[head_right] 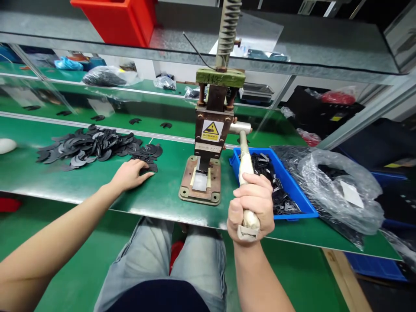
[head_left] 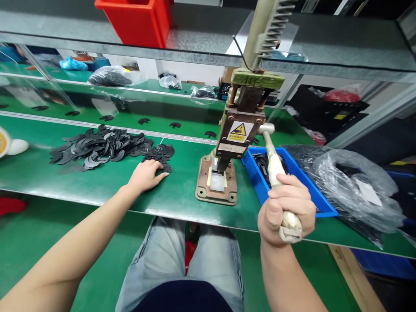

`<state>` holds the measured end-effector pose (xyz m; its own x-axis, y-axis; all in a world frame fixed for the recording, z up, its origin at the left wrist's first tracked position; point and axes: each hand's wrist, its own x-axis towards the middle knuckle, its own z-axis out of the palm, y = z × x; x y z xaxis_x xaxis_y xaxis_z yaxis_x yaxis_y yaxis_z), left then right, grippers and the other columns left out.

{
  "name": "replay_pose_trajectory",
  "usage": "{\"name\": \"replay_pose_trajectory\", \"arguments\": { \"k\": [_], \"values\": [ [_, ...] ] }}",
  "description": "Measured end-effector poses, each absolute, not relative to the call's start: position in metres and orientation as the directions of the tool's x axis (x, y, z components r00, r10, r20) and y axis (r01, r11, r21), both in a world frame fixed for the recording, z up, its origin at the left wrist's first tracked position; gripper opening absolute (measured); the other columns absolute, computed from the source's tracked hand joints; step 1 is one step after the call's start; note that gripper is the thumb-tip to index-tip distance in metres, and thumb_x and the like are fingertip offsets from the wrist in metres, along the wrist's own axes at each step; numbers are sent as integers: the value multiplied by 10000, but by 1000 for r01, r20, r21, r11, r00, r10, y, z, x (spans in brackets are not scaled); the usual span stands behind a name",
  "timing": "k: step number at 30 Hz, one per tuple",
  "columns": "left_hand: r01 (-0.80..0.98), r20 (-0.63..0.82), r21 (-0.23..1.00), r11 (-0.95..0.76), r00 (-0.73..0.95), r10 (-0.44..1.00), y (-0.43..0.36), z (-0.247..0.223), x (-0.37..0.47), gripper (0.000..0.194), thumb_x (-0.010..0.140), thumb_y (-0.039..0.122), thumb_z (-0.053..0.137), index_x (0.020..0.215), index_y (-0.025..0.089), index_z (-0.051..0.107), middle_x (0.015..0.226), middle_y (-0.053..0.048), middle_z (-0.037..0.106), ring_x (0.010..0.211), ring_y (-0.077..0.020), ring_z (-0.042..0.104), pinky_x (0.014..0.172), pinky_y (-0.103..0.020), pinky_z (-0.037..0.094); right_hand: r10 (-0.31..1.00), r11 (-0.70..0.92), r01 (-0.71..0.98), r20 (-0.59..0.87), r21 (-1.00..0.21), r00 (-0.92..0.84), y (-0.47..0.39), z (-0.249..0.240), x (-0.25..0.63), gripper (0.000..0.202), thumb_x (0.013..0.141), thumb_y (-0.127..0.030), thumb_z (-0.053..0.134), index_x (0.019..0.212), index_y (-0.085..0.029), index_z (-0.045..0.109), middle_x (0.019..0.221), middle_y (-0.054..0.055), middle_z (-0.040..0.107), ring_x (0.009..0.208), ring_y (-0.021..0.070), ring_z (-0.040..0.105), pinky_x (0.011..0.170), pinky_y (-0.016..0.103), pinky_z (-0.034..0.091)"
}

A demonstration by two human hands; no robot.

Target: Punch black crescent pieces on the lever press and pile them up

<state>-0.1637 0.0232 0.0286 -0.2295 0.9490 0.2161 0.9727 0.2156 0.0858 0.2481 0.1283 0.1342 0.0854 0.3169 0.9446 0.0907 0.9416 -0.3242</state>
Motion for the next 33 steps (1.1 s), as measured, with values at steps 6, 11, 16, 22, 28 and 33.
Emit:
{"name": "replay_pose_trajectory", "arguments": {
  "k": [6,11,16,22,28,33],
  "values": [
    [985,231,36,169,-173,957,24,28,-153,332,1066,474,526,1087,193,702,1035,-146,794,992,-324,740,900,-416,521,301,946,107,952,-305,49,129,134,251,165,899,-315,715,829,-247,581,760,-18,644,982,299,756,1030,646,543],
    [971,193,34,238,-240,951,16,38,-153,291,1064,461,528,1073,224,695,990,-124,813,919,-296,769,763,-345,515,294,949,104,954,-298,57,130,134,250,171,907,-324,710,836,-246,575,757,-20,622,977,298,756,1009,643,559],
    [945,161,148,291,-313,936,8,64,-164,253,1021,461,606,1127,248,693,1031,-86,826,882,-276,782,711,-315,511,295,949,101,954,-299,54,130,133,249,165,914,-330,702,845,-248,576,761,-21,618,983,292,753,1007,635,572],
    [989,74,-53,136,-132,988,0,89,-167,207,1047,317,508,1105,250,695,1023,-109,773,884,-279,745,751,-345,517,290,951,96,955,-294,61,130,133,249,170,910,-335,704,844,-244,576,763,-24,614,963,277,747,1010,618,577],
    [998,3,61,-22,22,1000,-4,74,-129,140,1009,255,573,1038,264,709,963,-94,745,904,-281,720,815,-370,532,288,951,100,956,-293,57,131,133,249,167,907,-340,711,853,-252,580,759,-17,608,935,275,741,994,626,591],
    [981,128,181,74,-98,987,-4,75,-143,301,1010,526,610,1108,266,724,1092,-83,763,998,-278,723,850,-356,544,301,947,104,953,-302,29,131,132,252,159,900,-343,717,860,-256,590,763,-16,603,913,268,732,999,646,598]
  ]
}}
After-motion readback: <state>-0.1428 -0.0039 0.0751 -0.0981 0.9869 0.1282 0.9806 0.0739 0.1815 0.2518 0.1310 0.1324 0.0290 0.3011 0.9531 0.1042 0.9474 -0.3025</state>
